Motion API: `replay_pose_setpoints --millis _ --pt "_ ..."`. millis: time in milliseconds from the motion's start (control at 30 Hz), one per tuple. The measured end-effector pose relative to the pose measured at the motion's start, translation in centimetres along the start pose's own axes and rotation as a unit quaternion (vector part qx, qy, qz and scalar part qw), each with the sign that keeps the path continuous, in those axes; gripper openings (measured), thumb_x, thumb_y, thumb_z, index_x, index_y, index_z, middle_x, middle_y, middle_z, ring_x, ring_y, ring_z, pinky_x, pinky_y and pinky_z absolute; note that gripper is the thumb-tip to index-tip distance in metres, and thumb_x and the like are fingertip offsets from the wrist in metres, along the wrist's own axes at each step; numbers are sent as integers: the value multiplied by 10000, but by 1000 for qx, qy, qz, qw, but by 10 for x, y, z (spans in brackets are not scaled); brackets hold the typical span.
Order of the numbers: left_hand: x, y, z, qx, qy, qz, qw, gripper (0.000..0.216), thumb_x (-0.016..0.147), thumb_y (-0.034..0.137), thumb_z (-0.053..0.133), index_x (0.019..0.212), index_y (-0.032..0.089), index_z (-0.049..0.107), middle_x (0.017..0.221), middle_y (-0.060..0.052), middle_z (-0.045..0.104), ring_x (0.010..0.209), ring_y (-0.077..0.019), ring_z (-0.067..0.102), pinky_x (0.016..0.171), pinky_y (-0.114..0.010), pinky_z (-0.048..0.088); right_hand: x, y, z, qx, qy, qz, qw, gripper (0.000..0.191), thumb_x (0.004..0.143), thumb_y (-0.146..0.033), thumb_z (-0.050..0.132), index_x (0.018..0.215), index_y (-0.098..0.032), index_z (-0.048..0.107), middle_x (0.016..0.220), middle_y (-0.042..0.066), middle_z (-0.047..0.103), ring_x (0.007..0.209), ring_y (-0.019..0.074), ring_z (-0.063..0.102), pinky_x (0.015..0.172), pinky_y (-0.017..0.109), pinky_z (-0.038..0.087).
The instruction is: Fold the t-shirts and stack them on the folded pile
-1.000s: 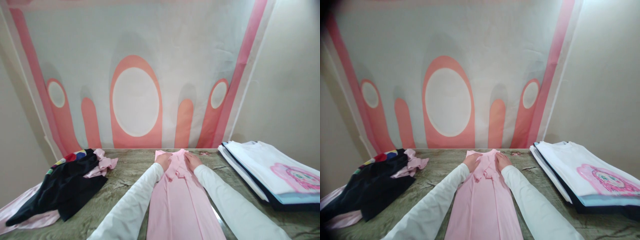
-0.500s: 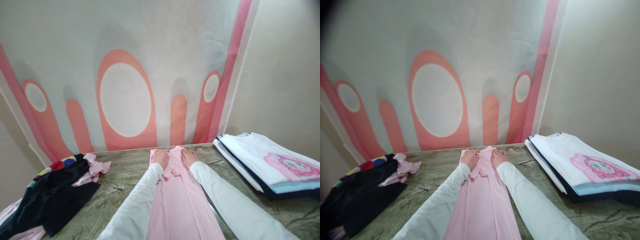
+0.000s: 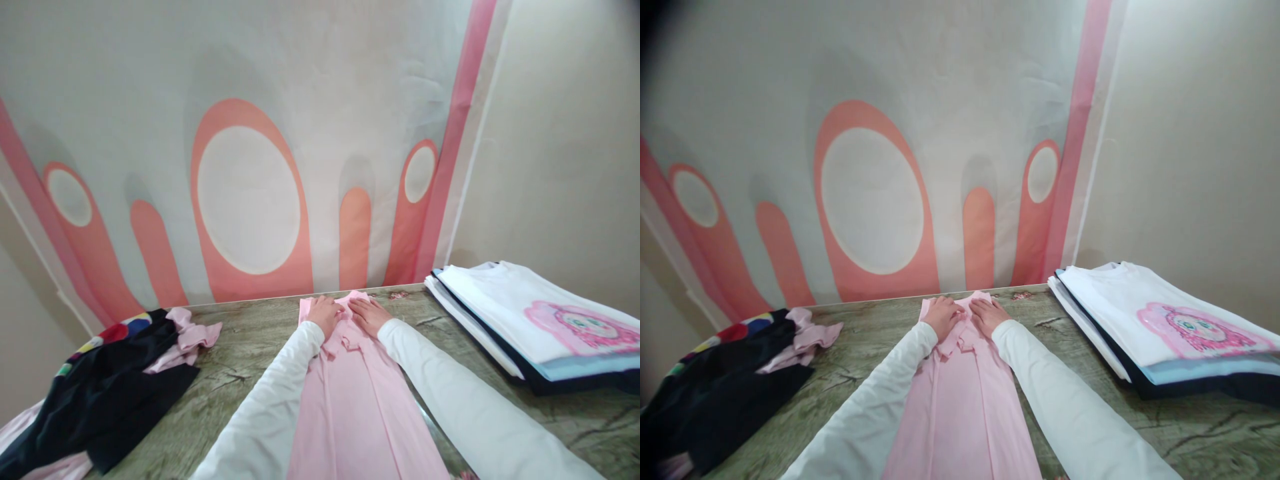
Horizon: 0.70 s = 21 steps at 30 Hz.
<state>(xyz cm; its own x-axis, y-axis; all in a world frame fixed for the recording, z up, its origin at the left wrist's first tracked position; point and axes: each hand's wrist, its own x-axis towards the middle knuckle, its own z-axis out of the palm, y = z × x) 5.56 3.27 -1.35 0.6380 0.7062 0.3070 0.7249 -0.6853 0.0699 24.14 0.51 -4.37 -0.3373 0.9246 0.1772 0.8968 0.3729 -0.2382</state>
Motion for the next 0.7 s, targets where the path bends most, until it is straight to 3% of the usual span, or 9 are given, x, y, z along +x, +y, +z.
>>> replay_pose_setpoints --millis 100,233,433,533,700 --pt "3 -7 -4 -46 2 -8 999 122 770 251 547 800 204 655 847 -56 555 881 -215 470 817 -368 336 -4 -3 -5 -7 4 -4 1000 466 891 -386 223 1322 -248 336 1394 26 314 1271 191 235 1009 429 150" --pt "7 -23 -17 -197 11 -1 980 115 732 165 533 782 160 637 810 -44 569 740 -150 519 719 -274 403 -3 -11 -13 -34 54 -39 997 388 879 -298 314 1232 -238 464 1305 46 438 1247 206 253 1006 426 142" --pt "2 -37 -35 -472 -37 -37 880 157 722 247 536 795 125 601 690 -33 612 576 -119 550 551 -224 409 7 -28 -16 -31 45 -70 996 266 818 -186 433 971 -140 646 987 117 597 987 209 465 865 314 315" --pt "1 -37 -35 -532 -24 -54 845 115 669 207 558 734 117 585 683 -35 618 580 -108 535 539 -206 385 10 -33 -12 -4 43 -67 997 274 832 -203 417 920 -126 665 908 113 596 896 192 512 797 275 351" --pt "2 -40 -29 -593 7 -90 800 79 619 194 553 662 128 557 606 3 564 532 -82 469 527 -197 356 11 -34 -6 33 54 -58 996 263 821 -217 441 947 -144 660 943 96 584 869 178 526 785 255 363"
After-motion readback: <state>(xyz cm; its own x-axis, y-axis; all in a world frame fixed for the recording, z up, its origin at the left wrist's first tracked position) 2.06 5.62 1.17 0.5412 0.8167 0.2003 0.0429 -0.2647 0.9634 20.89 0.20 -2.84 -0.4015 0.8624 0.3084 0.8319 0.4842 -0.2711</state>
